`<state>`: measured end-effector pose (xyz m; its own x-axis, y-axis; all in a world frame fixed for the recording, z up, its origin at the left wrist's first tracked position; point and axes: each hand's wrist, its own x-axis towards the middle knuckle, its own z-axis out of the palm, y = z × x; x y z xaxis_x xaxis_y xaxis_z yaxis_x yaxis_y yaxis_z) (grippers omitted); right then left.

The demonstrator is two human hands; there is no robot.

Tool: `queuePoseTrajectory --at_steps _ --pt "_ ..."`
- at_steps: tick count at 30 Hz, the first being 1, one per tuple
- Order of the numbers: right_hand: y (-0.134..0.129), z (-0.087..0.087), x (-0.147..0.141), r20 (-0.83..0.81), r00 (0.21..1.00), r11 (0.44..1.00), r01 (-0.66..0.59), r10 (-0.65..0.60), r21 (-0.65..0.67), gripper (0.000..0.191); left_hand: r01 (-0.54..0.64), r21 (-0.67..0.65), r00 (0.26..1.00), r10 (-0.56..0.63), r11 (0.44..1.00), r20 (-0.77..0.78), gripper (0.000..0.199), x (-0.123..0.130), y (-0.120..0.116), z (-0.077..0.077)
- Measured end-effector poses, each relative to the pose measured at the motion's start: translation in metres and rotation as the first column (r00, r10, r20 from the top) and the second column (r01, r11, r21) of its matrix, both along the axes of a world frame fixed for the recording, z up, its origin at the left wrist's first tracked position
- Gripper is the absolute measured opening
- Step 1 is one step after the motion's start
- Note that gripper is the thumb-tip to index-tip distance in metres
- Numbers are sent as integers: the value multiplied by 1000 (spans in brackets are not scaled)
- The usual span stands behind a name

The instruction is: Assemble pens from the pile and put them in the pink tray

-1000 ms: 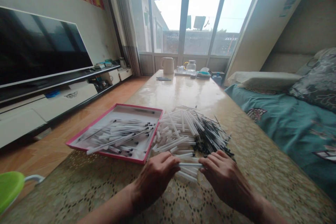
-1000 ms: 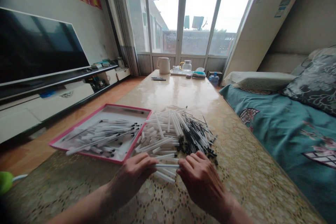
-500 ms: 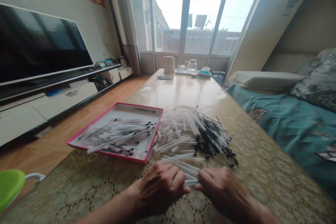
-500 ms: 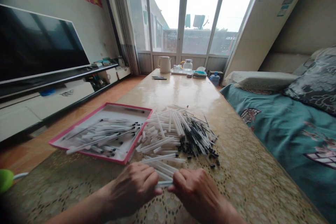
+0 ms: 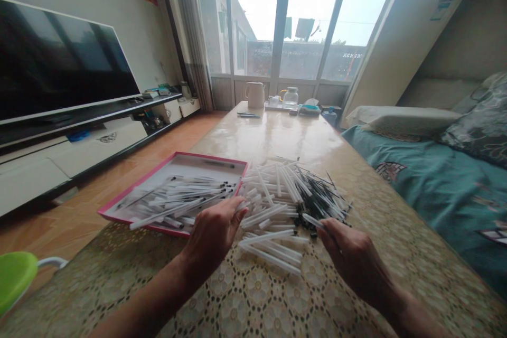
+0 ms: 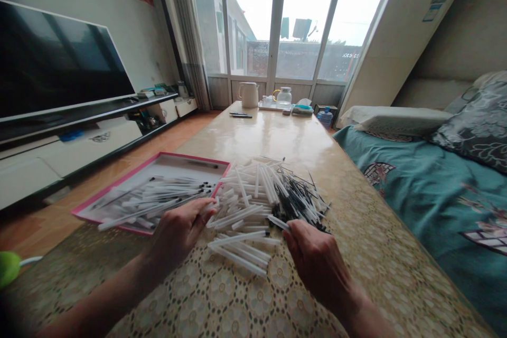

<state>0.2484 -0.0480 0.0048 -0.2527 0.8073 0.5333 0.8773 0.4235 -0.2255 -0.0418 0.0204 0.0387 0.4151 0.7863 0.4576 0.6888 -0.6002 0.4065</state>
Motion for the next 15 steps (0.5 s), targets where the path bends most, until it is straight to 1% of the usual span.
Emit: queuePoseTrajectory --at_steps 3,5,6,7,8,9,10,11,12,13,14,15 --pt "-4 -2 -14 -6 999 998 -53 53 -45 22 -15 44 999 14 999 30 40 0 4 -6" --pt "-7 -2 -20 -34 997 994 -66 64 -84 21 -11 18 992 9 1000 124 41 4 -2 -8" --pt "-9 -2 -22 -51 996 991 -78 73 -109 19 12 -39 977 -4 999 211 36 7 -7 -9" --pt "-10 -2 -24 -66 994 986 -98 90 -138 18 65 -138 946 -17 988 323 31 12 -13 -11" --pt "-11 -3 -27 -75 990 978 -128 117 -165 20 154 -269 896 -20 951 443 27 18 -20 -12" --pt "-12 -4 -29 -73 986 969 -161 150 -187 21 276 -409 829 0 870 559 26 24 -27 -15" --pt "-12 -5 -31 -65 981 961 -193 183 -199 22 404 -521 759 42 752 650 29 30 -34 -18" --pt "-12 -7 -33 -52 975 953 -224 218 -205 22 514 -588 701 90 624 708 33 36 -39 -22" --pt "-13 -8 -36 -37 968 947 -251 248 -203 21 594 -619 655 138 514 743 37 41 -42 -26" --pt "-13 -9 -38 -24 961 941 -276 277 -196 21 645 -625 620 178 440 764 40 46 -44 -29" --pt "-14 -9 -41 -17 952 934 -302 305 -189 20 676 -619 593 205 399 779 39 48 -45 -32" --pt "-14 -8 -42 -25 943 924 -331 333 -192 19 696 -609 571 221 381 791 36 50 -44 -35"
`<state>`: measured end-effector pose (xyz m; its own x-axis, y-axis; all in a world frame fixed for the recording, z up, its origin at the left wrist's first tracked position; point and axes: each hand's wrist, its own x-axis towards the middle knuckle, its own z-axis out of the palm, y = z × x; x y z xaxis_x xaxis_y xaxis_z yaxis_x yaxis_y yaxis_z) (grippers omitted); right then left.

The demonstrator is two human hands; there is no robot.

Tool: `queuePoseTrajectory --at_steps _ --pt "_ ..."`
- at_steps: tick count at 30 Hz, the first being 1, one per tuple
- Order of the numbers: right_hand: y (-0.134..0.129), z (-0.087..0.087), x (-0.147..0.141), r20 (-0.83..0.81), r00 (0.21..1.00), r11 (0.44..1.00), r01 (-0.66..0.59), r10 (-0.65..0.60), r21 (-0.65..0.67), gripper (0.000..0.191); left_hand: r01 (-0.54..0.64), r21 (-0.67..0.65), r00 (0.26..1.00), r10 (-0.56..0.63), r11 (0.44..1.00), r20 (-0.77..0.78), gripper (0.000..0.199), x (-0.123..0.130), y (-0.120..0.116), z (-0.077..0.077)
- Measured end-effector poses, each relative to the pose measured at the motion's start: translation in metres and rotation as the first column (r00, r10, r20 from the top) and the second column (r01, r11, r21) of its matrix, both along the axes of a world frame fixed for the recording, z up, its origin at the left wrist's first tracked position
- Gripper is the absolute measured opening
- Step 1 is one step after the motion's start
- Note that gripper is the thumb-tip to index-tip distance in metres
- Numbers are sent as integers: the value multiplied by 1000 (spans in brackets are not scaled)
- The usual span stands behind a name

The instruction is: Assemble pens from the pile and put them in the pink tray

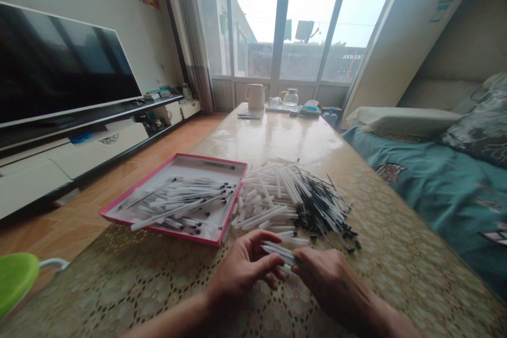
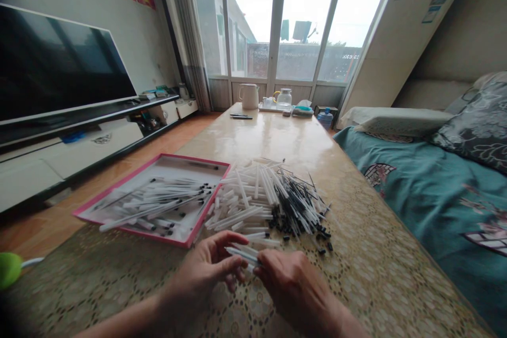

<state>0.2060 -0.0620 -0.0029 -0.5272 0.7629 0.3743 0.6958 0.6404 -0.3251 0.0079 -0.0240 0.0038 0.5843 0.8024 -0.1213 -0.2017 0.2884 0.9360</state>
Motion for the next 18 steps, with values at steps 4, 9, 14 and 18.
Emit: queuePoseTrajectory --at_steps 4,9,14,18 --pt "-2 11 3 -119 992 990 35 -51 -133 21 -37 -30 997 39 999 60 27 -3 6 -2" --pt "-2 18 26 -264 925 900 149 -273 -409 43 -190 -104 979 197 976 60 28 -8 8 1" --pt "0 13 33 -307 917 865 74 -255 -496 39 -250 -121 964 258 961 59 31 -9 9 0" --pt "2 11 31 -307 923 885 68 -230 -460 38 -256 -108 963 263 961 53 31 -9 10 -2"
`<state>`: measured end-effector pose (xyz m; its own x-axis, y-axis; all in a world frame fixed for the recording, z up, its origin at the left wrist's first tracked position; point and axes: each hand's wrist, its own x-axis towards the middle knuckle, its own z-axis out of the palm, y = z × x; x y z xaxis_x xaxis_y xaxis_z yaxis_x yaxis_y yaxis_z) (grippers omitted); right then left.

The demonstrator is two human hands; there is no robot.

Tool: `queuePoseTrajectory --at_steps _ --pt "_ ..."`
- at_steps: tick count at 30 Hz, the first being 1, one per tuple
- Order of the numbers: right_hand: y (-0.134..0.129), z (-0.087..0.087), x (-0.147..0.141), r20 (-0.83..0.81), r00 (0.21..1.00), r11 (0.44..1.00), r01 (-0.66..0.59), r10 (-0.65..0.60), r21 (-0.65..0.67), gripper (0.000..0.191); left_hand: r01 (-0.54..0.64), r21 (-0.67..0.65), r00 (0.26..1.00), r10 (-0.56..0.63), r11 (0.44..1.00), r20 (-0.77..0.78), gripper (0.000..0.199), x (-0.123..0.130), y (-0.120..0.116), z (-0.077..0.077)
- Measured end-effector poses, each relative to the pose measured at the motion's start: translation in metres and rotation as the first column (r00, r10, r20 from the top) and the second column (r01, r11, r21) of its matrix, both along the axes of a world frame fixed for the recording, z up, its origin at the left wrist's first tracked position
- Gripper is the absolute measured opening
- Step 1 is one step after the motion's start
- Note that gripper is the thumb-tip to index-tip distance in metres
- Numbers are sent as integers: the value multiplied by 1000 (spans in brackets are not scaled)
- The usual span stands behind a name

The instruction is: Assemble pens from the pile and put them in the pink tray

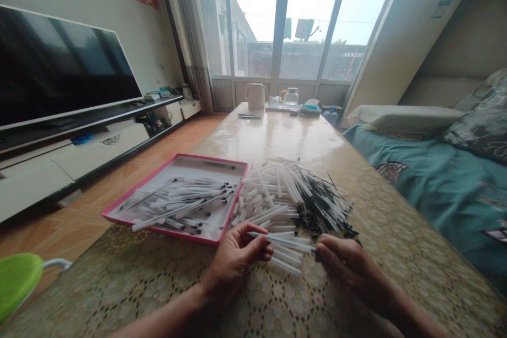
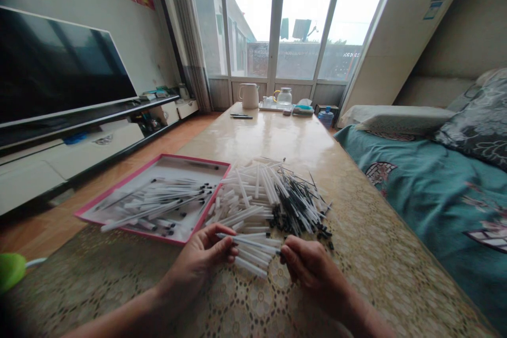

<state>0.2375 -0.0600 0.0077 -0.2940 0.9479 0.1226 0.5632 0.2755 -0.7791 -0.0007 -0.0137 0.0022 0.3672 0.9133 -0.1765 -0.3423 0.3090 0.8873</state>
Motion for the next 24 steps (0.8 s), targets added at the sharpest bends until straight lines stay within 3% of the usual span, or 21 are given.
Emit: queuePoseTrajectory --at_steps 9,14,19,24 --pt "0 5 -2 40 997 997 71 -72 31 23 -34 -19 999 33 999 -41 32 0 1 1" --pt "1 -1 -2 98 994 995 33 -43 98 40 -27 -15 998 27 1000 -49 33 0 1 1" --pt "1 -4 -1 91 993 995 72 -77 64 21 -17 -21 999 16 1000 -44 32 0 3 -1" --pt "2 -4 0 113 991 991 62 -76 118 38 -16 -16 999 15 1000 -35 32 -1 2 0"
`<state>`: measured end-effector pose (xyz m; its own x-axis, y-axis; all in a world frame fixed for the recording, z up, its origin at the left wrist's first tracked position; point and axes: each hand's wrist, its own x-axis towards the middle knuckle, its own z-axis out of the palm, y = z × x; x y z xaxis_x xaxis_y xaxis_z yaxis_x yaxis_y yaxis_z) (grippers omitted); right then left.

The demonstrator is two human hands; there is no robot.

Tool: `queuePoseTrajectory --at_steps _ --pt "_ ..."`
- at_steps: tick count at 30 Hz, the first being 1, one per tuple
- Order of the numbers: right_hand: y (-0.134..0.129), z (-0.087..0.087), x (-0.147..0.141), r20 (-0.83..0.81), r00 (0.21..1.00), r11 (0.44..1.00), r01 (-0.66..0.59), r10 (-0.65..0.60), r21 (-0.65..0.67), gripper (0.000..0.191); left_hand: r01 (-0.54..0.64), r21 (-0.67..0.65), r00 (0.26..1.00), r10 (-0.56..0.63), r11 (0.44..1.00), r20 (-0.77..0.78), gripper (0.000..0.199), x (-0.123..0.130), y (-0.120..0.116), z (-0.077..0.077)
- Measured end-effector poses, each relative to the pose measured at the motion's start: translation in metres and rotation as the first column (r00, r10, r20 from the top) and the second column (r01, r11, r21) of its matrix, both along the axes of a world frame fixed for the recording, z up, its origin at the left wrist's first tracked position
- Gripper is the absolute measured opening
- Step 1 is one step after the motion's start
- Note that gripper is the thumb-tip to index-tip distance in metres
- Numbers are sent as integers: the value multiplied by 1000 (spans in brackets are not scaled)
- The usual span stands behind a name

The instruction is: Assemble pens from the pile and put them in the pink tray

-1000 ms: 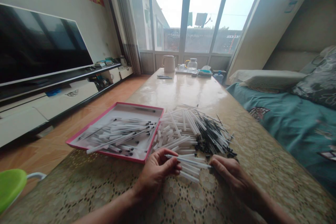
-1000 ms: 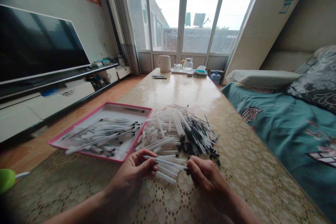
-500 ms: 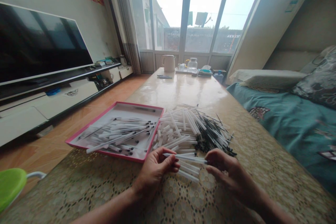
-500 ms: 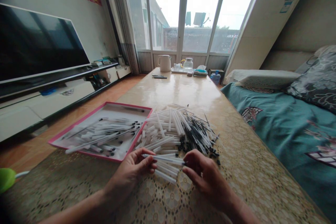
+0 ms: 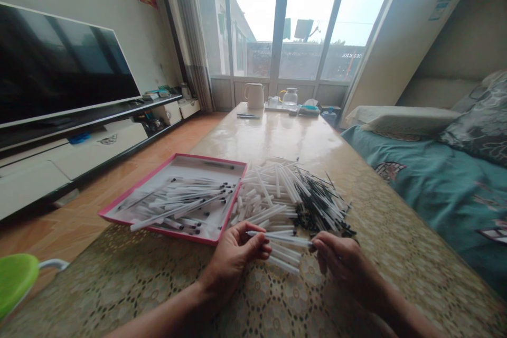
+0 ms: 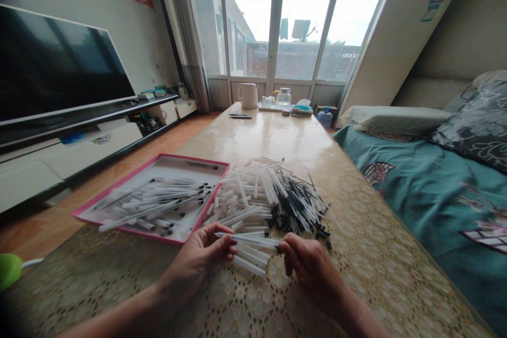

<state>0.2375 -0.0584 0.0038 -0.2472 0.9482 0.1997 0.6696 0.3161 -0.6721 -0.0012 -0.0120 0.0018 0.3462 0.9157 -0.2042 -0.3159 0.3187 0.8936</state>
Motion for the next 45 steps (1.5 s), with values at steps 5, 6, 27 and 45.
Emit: queuePoseTrajectory --at_steps 5,6,27,45 --pt "0 2 -1 -1 1000 999 28 -28 -35 19 -1 -10 1000 1 1000 -13 34 0 0 3" --pt "0 1 -1 0 1000 999 21 -21 -36 20 -1 -13 1000 1 1000 -17 35 0 0 3" --pt "1 -1 -2 -19 1000 999 -24 23 -38 29 1 1 1000 -1 1000 4 30 0 1 0" --pt "3 -6 1 -1 1000 998 28 -28 56 25 -6 -17 1000 6 1000 22 32 0 2 -4"
